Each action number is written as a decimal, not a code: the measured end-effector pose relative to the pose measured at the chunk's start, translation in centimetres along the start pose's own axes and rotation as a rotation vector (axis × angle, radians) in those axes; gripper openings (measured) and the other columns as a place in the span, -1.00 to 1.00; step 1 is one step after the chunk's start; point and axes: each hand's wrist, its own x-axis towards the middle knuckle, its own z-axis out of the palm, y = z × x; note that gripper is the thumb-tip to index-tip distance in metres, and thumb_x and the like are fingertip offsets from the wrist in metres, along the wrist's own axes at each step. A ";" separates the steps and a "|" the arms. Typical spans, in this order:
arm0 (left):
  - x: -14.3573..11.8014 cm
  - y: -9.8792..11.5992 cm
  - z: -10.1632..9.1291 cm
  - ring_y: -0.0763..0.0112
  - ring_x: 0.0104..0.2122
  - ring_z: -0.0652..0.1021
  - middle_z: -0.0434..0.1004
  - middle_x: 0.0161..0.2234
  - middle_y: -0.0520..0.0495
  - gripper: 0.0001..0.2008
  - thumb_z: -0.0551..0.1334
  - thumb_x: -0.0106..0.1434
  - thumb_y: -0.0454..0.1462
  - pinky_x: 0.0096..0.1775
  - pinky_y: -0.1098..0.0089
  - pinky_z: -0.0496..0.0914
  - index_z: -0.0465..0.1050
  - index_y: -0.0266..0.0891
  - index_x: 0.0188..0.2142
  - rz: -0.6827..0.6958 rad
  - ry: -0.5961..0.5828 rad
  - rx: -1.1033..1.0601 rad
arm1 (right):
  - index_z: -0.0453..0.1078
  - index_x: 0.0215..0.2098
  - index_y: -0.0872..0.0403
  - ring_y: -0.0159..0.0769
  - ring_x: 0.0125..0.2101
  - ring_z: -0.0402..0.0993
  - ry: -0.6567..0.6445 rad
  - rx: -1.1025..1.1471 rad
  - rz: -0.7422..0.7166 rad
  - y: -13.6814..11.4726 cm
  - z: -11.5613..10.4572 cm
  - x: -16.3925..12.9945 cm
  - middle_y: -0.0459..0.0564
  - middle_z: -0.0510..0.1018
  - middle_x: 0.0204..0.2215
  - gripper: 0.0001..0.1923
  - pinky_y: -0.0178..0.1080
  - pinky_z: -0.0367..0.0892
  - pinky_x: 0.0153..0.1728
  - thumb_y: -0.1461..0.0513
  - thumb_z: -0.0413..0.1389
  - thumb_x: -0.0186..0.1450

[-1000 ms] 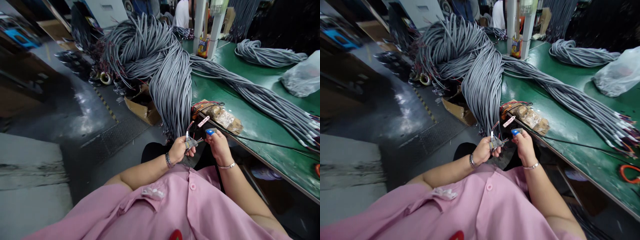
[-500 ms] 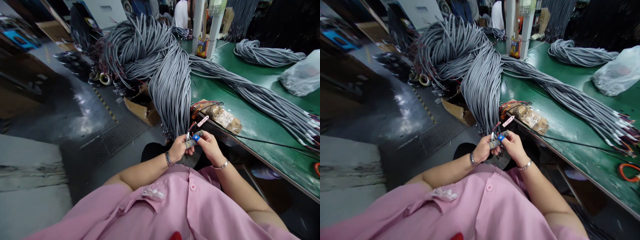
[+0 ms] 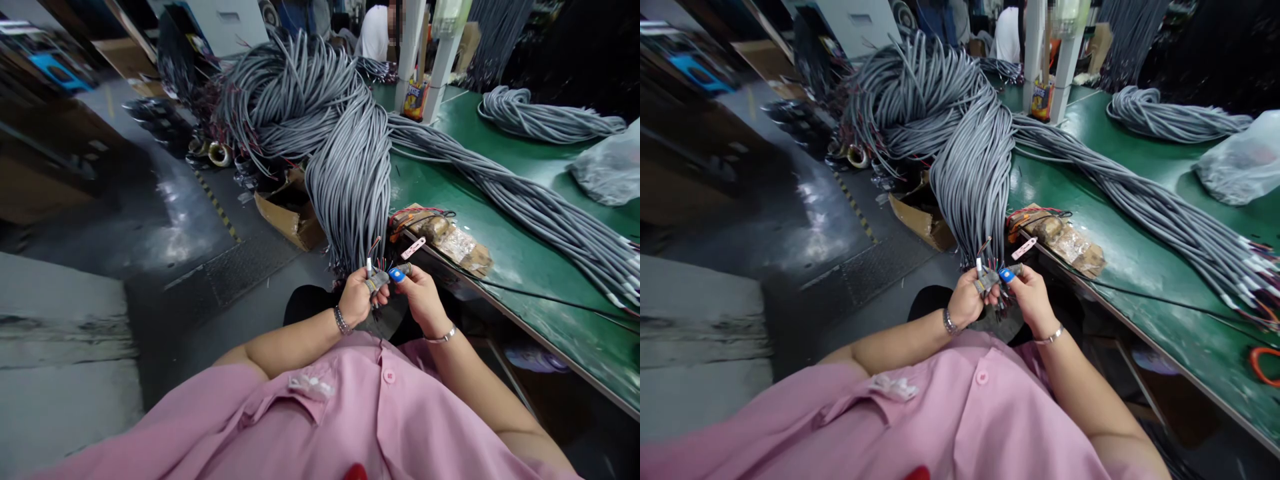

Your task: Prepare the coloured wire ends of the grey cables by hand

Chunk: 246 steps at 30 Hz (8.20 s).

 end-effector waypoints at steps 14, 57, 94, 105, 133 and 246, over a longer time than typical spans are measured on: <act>0.3 0.3 -0.4 0.57 -0.74 0.36 0.44 -0.65 0.06 -0.73 0.32 0.08 -0.12 -0.70 0.54 0.14 0.37 -0.28 -0.40 0.043 0.037 -0.013 | 0.41 -0.46 0.07 -0.45 -0.55 0.19 -0.032 0.034 0.029 1.3 -0.6 -0.1 -0.18 0.37 -0.58 -0.77 -0.34 0.15 -0.50 0.11 0.30 0.10; 3.8 3.0 1.1 0.61 -0.80 0.24 0.33 -0.74 0.06 -0.74 0.37 -0.07 -0.17 -0.74 0.53 0.02 0.38 -0.29 -0.50 -0.234 -0.345 -0.124 | 0.40 -0.36 0.02 -0.36 -0.49 0.36 0.059 0.429 0.037 0.6 -1.3 4.8 -0.07 0.50 -0.44 -0.52 -0.29 0.31 -0.47 -0.20 0.16 0.11; 1.4 2.1 2.4 0.59 -0.77 0.29 0.38 -0.69 0.07 -0.77 0.31 0.01 -0.16 -0.74 0.55 0.09 0.40 -0.30 -0.44 -0.043 -0.078 -0.080 | 0.45 -0.40 0.03 -0.43 -0.53 0.39 0.002 0.702 0.123 0.5 -1.7 5.0 -0.15 0.55 -0.48 -0.74 -0.33 0.38 -0.46 0.01 0.25 0.17; 1.3 1.8 2.3 0.60 -0.78 0.28 0.37 -0.69 0.09 -0.76 0.32 0.03 -0.16 -0.74 0.54 0.08 0.36 -0.28 -0.46 -0.042 -0.065 -0.042 | 0.45 -0.39 0.01 -0.35 -0.45 0.43 -0.014 0.661 0.148 0.7 -1.8 4.5 -0.08 0.56 -0.39 -0.54 -0.28 0.37 -0.42 -0.20 0.14 0.14; 0.2 0.0 0.3 0.57 -0.76 0.35 0.40 -0.67 0.07 -0.73 0.30 0.08 -0.12 -0.70 0.53 0.17 0.34 -0.28 -0.50 0.012 -0.112 0.217 | 0.43 -0.46 0.07 -0.43 -0.54 0.24 -0.090 -0.036 0.010 -0.4 -1.3 0.1 -0.16 0.44 -0.58 -0.83 -0.31 0.17 -0.45 0.15 0.25 0.12; 0.3 1.4 1.1 0.59 -0.78 0.31 0.40 -0.68 0.07 -0.71 0.36 0.01 -0.13 -0.74 0.54 0.14 0.34 -0.28 -0.48 -0.018 -0.067 0.056 | 0.49 -0.25 0.02 -0.36 -0.38 0.44 -0.114 0.369 0.189 0.5 -2.2 1.0 -0.03 0.56 -0.32 -0.57 -0.30 0.39 -0.34 -0.13 0.17 0.17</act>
